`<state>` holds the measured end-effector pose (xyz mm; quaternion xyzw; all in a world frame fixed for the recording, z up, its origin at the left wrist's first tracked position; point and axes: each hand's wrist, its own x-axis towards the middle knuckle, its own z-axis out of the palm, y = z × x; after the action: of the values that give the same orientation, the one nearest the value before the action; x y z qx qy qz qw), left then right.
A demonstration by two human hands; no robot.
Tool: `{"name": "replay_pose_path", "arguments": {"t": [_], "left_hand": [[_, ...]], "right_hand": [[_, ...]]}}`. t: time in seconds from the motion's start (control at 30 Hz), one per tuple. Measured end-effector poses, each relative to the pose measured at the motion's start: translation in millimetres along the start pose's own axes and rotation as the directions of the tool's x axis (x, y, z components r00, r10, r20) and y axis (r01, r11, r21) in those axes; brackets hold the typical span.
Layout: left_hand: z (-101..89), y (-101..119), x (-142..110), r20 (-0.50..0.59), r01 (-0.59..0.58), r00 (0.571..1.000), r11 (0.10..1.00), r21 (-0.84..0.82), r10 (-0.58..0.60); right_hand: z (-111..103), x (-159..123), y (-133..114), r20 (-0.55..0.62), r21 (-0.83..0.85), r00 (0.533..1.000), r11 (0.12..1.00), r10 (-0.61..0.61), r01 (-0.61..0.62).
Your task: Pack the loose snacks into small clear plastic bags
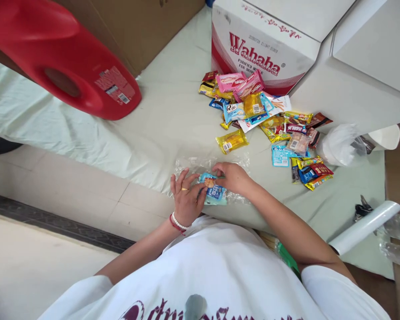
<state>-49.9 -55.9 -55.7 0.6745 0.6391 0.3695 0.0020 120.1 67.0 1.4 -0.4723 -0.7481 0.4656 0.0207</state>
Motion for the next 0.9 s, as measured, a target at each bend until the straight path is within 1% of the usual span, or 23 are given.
{"name": "replay_pose_path", "arguments": {"t": [0.13,0.27,0.33,0.4,0.5,0.57,0.6,0.67,0.73,0.77,0.83,0.9], "left_hand": [[1.1,1.0,2.8,0.014,0.004,1.000,1.000,0.000,-0.004],[2.8,0.2,-3.1,0.007,-0.012,1.000,1.000,-0.003,0.012],[2.8,0.4,-6.2,0.006,-0.018,1.000,1.000,-0.013,0.019],[2.8,1.2,-7.8,-0.010,-0.026,1.000,1.000,-0.012,0.026],[3.8,2.0,-7.0,-0.061,-0.056,0.996,0.998,0.027,0.058],[5.0,2.0,-5.3,-0.073,-0.064,0.995,0.996,0.062,0.069],[5.5,1.9,-4.5,-0.067,-0.057,0.996,0.995,0.076,0.062],[6.1,1.8,-2.9,-0.046,-0.026,0.998,0.995,0.096,0.031],[5.9,2.4,-1.4,-0.037,0.012,0.999,0.993,0.114,-0.007],[5.7,2.9,-0.5,-0.042,0.028,0.999,0.992,0.120,-0.023],[5.1,4.3,1.9,-0.055,0.054,0.997,0.991,0.126,-0.047],[4.6,5.7,4.7,-0.049,0.077,0.996,0.989,0.129,-0.071]], "right_hand": [[3.1,-4.1,-1.1,0.011,0.015,0.999,0.999,-0.030,0.030],[3.2,-6.3,-0.6,-0.014,0.108,0.995,0.989,-0.103,0.104],[3.0,-7.1,-0.6,0.017,0.145,0.990,0.980,-0.139,0.135],[3.7,-7.9,-1.8,0.071,0.131,0.984,0.979,-0.166,0.156],[5.8,-8.7,-5.4,0.126,0.042,0.978,0.986,-0.167,0.163],[4.9,-7.4,-8.6,0.116,-0.016,0.982,0.989,-0.147,0.150],[3.2,-5.6,-10.2,0.080,-0.058,0.987,0.988,-0.140,0.145],[-2.1,0.8,-13.5,-0.055,-0.200,0.986,0.969,-0.160,0.146],[-7.8,10.9,-16.6,-0.180,-0.380,0.958,0.914,-0.222,0.140],[-10.1,16.8,-18.1,-0.194,-0.455,0.949,0.880,-0.249,0.138],[-13.4,28.2,-21.1,-0.142,-0.544,0.956,0.827,-0.256,0.141],[-16.1,35.7,-25.3,-0.058,-0.575,0.974,0.805,-0.218,0.146]]}}
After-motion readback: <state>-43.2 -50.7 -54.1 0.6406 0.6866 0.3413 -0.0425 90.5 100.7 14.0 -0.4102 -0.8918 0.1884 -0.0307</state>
